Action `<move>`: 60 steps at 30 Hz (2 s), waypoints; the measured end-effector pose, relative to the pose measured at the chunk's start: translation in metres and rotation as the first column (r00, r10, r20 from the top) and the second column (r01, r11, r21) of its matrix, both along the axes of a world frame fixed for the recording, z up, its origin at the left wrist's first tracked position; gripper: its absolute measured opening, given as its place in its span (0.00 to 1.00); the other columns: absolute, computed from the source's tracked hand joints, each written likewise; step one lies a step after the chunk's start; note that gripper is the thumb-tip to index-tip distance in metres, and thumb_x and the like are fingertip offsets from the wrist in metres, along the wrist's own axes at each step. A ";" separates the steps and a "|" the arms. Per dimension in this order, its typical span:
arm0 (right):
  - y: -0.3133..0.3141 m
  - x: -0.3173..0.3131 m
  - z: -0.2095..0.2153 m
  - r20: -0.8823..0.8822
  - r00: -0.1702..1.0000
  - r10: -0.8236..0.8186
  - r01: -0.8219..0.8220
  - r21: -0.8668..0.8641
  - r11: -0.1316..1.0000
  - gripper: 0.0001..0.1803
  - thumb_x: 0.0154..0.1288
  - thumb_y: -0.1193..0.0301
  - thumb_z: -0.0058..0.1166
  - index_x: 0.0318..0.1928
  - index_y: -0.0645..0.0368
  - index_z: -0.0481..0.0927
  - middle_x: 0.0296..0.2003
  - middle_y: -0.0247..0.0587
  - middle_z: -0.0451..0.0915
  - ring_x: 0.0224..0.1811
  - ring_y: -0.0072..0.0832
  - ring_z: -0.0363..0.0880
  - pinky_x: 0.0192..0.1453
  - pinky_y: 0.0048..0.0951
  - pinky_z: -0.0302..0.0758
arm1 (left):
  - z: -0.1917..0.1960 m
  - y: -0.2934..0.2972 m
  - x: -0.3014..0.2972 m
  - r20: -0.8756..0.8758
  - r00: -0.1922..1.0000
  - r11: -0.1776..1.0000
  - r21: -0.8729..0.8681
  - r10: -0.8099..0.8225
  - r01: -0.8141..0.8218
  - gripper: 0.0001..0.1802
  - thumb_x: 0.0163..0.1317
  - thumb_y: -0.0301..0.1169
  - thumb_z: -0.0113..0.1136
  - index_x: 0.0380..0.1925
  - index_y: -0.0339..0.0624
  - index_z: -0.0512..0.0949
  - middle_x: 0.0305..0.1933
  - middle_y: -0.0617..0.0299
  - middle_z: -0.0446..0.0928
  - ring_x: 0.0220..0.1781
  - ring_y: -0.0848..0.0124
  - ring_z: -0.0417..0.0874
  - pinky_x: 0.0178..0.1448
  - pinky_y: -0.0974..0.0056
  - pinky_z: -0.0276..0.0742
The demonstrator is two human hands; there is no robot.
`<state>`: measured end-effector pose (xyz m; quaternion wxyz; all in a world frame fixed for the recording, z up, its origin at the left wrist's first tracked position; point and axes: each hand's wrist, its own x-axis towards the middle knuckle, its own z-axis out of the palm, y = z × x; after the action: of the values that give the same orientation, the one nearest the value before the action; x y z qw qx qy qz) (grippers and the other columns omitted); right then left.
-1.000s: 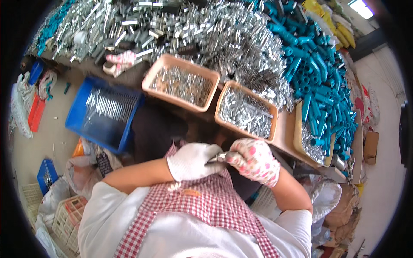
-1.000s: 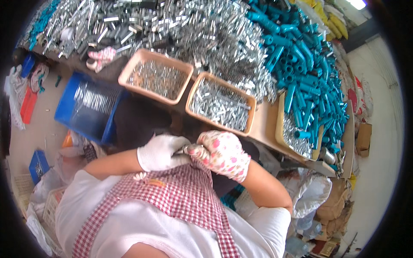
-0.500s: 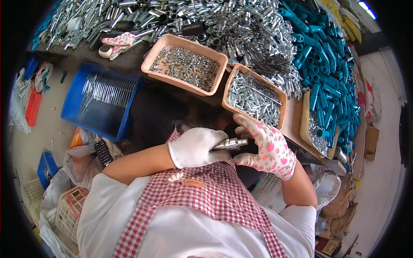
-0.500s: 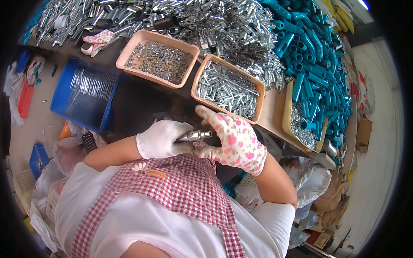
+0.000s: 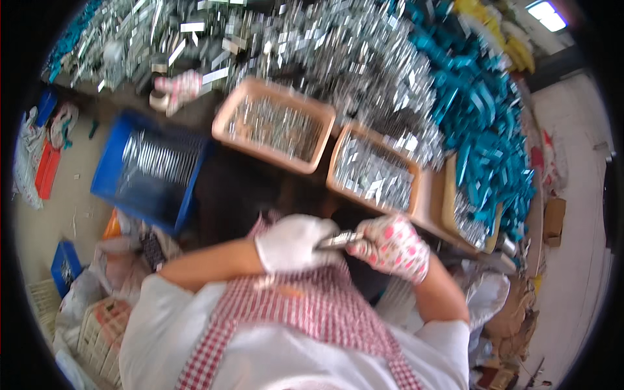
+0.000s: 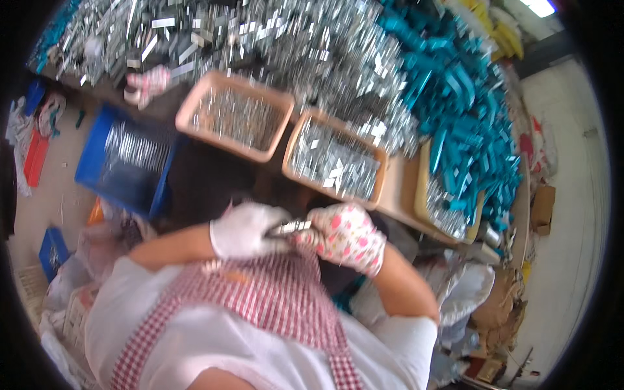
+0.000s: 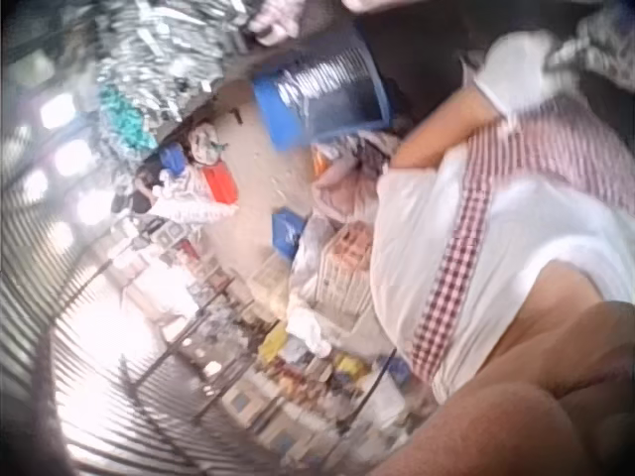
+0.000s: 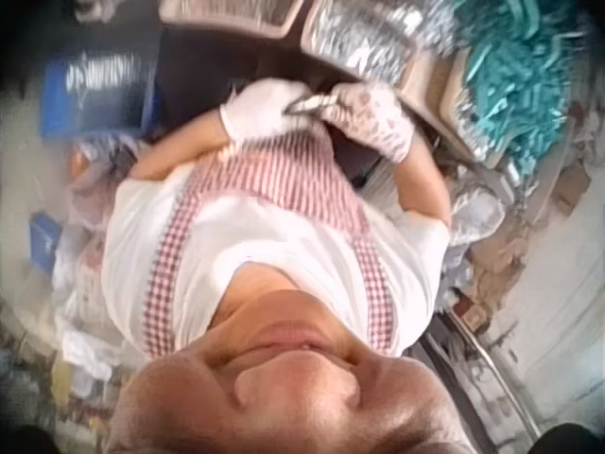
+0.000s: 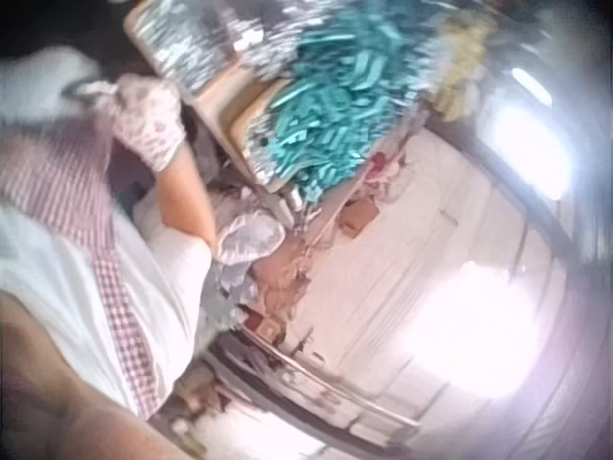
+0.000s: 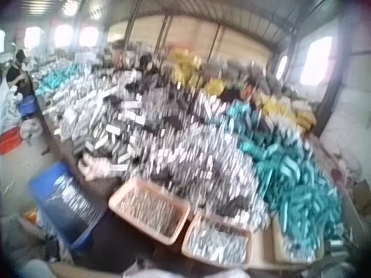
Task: The person assembles tools by fitting metal tubes and fasteners into plastic handles by hand and placing the completed tools into a basket.
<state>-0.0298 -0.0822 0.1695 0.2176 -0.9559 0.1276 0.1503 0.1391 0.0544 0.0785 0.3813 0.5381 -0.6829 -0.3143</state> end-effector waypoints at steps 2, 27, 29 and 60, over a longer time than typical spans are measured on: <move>-0.012 -0.012 -0.025 0.258 0.966 -0.014 -0.034 0.180 0.983 0.16 0.67 0.57 0.52 0.30 0.55 0.79 0.22 0.45 0.78 0.28 0.44 0.80 0.32 0.40 0.76 | -0.005 -0.006 0.002 -0.008 1.000 0.999 0.047 -0.016 0.016 0.24 0.57 0.50 0.65 0.34 0.37 0.78 0.29 0.43 0.78 0.33 0.45 0.81 0.39 0.47 0.75; 0.000 -0.004 -0.019 0.354 0.934 0.042 -0.053 0.019 0.998 0.29 0.63 0.56 0.58 0.61 0.56 0.72 0.41 0.49 0.83 0.45 0.45 0.82 0.50 0.40 0.77 | -0.022 -0.006 -0.003 0.066 0.993 0.995 0.022 -0.094 0.092 0.22 0.62 0.48 0.62 0.44 0.40 0.79 0.34 0.45 0.81 0.38 0.47 0.83 0.43 0.52 0.79; -0.002 -0.006 -0.017 0.178 0.981 0.075 -0.096 0.115 0.989 0.27 0.63 0.58 0.58 0.61 0.52 0.73 0.40 0.49 0.83 0.45 0.46 0.82 0.50 0.40 0.77 | -0.021 -0.008 -0.006 -0.008 0.996 0.996 -0.010 -0.083 0.083 0.21 0.60 0.47 0.63 0.43 0.41 0.79 0.38 0.44 0.80 0.38 0.46 0.83 0.42 0.51 0.78; -0.011 -0.015 -0.053 0.197 0.955 -0.222 0.151 0.322 0.935 0.28 0.58 0.51 0.64 0.49 0.60 0.78 0.38 0.48 0.82 0.43 0.43 0.83 0.48 0.38 0.77 | -0.021 -0.006 -0.003 0.031 0.995 0.995 0.024 0.097 -0.098 0.15 0.52 0.36 0.66 0.36 0.39 0.79 0.30 0.49 0.80 0.34 0.49 0.82 0.39 0.52 0.77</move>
<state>-0.0451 -0.0932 0.1166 0.3882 -0.9055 0.1675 0.0351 0.1360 0.0486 0.0574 0.3791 0.5802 -0.6572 -0.2962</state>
